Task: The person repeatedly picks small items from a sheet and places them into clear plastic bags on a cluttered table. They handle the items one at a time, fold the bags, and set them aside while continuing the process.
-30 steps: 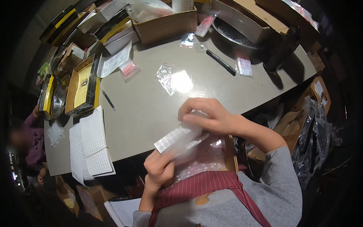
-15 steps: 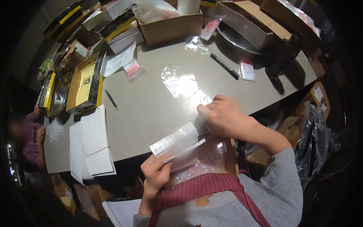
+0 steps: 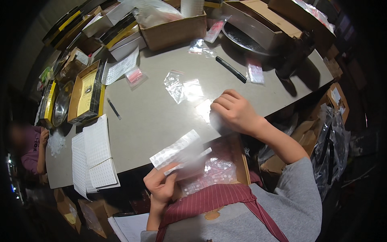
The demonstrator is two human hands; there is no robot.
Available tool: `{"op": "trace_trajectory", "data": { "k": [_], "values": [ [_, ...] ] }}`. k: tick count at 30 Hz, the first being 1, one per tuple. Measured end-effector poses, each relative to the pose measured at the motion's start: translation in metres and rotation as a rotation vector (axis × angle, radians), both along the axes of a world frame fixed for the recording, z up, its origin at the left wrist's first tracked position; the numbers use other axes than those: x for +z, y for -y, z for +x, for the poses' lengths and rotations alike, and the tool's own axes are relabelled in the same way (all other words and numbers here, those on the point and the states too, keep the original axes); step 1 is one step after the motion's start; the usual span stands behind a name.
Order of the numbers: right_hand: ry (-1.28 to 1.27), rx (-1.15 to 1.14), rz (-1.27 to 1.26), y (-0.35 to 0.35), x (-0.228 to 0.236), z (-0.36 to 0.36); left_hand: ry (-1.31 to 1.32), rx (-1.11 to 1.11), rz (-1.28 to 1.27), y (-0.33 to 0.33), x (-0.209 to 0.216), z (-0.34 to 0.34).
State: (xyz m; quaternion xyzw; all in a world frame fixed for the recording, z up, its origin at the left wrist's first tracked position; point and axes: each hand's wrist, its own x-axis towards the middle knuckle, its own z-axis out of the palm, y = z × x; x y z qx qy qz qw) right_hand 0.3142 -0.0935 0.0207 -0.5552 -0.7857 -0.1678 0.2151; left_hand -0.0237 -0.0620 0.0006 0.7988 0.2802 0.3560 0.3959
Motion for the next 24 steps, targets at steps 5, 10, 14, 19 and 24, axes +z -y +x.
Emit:
{"op": "trace_trajectory", "data": {
  "k": [5,10,14,19,24],
  "values": [
    [-0.023,0.041,-0.034,0.005,-0.002,-0.003,0.057,-0.016,-0.011,0.0,0.002,0.004],
    [-0.14,0.227,-0.27,0.026,0.028,-0.002,0.196,-0.011,0.007,0.0,0.002,0.008],
    [-0.43,0.351,-0.411,0.041,0.041,-0.009,0.231,-0.074,-0.035,-0.002,0.007,0.007],
    [-0.57,0.415,-0.337,0.028,0.054,-0.037,0.17,-0.099,-0.009,0.001,0.019,0.009],
    [-0.57,0.484,-0.469,0.019,0.04,-0.054,0.207,-0.145,0.009,0.003,0.026,0.014]
  ]
}}
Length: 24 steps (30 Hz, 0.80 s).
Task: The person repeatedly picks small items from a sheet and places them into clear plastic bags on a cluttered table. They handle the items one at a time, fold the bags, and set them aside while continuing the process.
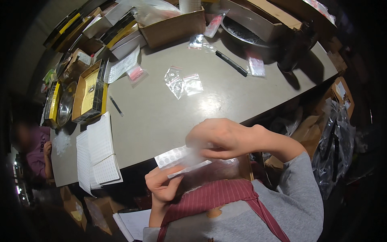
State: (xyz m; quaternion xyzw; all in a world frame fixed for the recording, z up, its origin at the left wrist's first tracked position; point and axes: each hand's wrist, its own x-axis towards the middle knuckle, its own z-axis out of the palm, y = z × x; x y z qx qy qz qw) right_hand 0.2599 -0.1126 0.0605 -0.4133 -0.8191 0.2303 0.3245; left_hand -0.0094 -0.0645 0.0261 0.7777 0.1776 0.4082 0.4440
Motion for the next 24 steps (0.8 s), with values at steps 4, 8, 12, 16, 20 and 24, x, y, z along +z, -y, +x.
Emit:
{"op": "trace_trajectory", "data": {
  "k": [4,8,12,16,20,24],
  "values": [
    [-0.078,-0.062,0.029,0.0,-0.008,-0.006,-0.056,-0.037,-0.068,0.0,0.0,-0.005],
    [-0.139,-0.118,-0.121,0.007,-0.011,-0.009,-0.089,-0.036,-0.118,0.002,0.001,-0.002],
    [-0.248,-0.165,-0.288,0.009,-0.004,-0.008,-0.067,-0.028,-0.092,0.001,-0.004,0.002],
    [-0.244,-0.125,-0.414,0.003,0.002,0.002,-0.103,-0.03,-0.035,-0.004,-0.005,0.005],
    [-0.283,-0.1,-0.432,-0.003,0.002,0.009,-0.121,-0.051,0.014,-0.009,-0.001,0.008],
    [-0.335,-0.092,-0.538,-0.011,0.002,0.011,-0.117,-0.092,0.112,-0.015,-0.001,0.011]
  ]
}}
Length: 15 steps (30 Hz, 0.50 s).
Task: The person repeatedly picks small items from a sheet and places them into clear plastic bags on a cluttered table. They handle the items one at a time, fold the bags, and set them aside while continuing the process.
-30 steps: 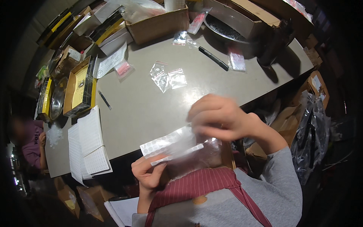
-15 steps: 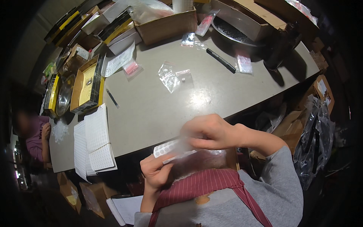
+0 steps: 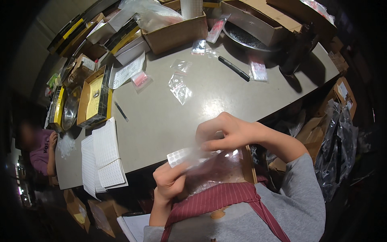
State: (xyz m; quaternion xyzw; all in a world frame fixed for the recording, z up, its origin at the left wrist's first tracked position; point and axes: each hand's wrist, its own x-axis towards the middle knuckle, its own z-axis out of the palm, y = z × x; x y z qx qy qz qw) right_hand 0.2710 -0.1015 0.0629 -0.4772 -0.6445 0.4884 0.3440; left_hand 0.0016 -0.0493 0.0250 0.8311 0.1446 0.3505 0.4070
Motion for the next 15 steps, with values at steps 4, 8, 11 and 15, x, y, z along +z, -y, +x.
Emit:
{"op": "trace_trajectory", "data": {
  "k": [4,8,11,15],
  "values": [
    [-0.065,0.018,-0.089,-0.011,0.001,0.004,-0.019,-0.046,0.143,-0.008,-0.004,0.002],
    [-0.059,0.032,-0.145,-0.019,0.003,0.005,-0.028,-0.059,0.206,-0.015,-0.007,0.003],
    [-0.068,0.045,-0.168,-0.026,-0.001,0.005,0.0,-0.04,0.239,-0.019,-0.007,0.005],
    [-0.05,0.071,-0.212,-0.038,-0.003,0.003,0.015,-0.015,0.282,-0.023,-0.01,0.004]
  ]
}}
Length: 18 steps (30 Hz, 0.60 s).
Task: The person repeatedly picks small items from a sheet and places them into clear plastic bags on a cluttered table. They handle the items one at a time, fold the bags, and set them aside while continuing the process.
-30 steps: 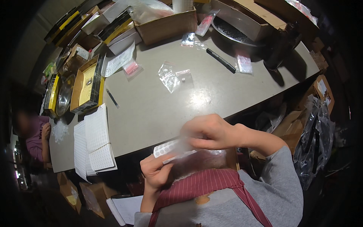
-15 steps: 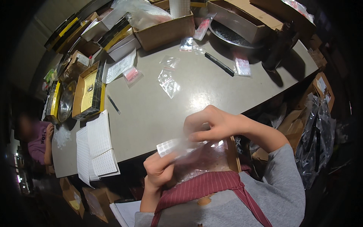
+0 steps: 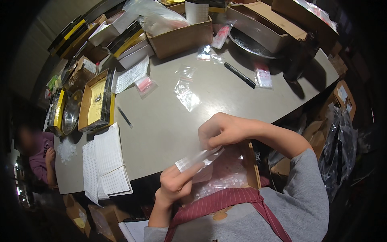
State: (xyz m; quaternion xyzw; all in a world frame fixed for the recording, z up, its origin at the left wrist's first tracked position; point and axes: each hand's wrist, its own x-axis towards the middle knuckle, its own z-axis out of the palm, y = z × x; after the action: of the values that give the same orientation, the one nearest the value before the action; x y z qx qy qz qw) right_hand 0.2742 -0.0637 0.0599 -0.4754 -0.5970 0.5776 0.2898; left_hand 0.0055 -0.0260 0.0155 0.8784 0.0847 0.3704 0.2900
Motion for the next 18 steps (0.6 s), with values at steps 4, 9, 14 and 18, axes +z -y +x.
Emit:
{"op": "trace_trajectory", "data": {
  "k": [4,9,14,18],
  "values": [
    [0.003,0.001,-0.002,-0.008,-0.003,-0.002,-0.004,0.005,-0.018,-0.005,-0.004,-0.003],
    [-0.018,0.041,-0.097,-0.019,-0.005,-0.002,0.019,-0.003,0.046,-0.01,-0.01,-0.005],
    [-0.013,0.051,-0.101,-0.022,0.0,-0.003,0.012,-0.006,0.051,-0.013,-0.011,-0.007],
    [0.014,0.003,-0.085,-0.025,0.006,-0.003,0.013,0.008,0.002,-0.015,-0.013,-0.009]
  ]
}}
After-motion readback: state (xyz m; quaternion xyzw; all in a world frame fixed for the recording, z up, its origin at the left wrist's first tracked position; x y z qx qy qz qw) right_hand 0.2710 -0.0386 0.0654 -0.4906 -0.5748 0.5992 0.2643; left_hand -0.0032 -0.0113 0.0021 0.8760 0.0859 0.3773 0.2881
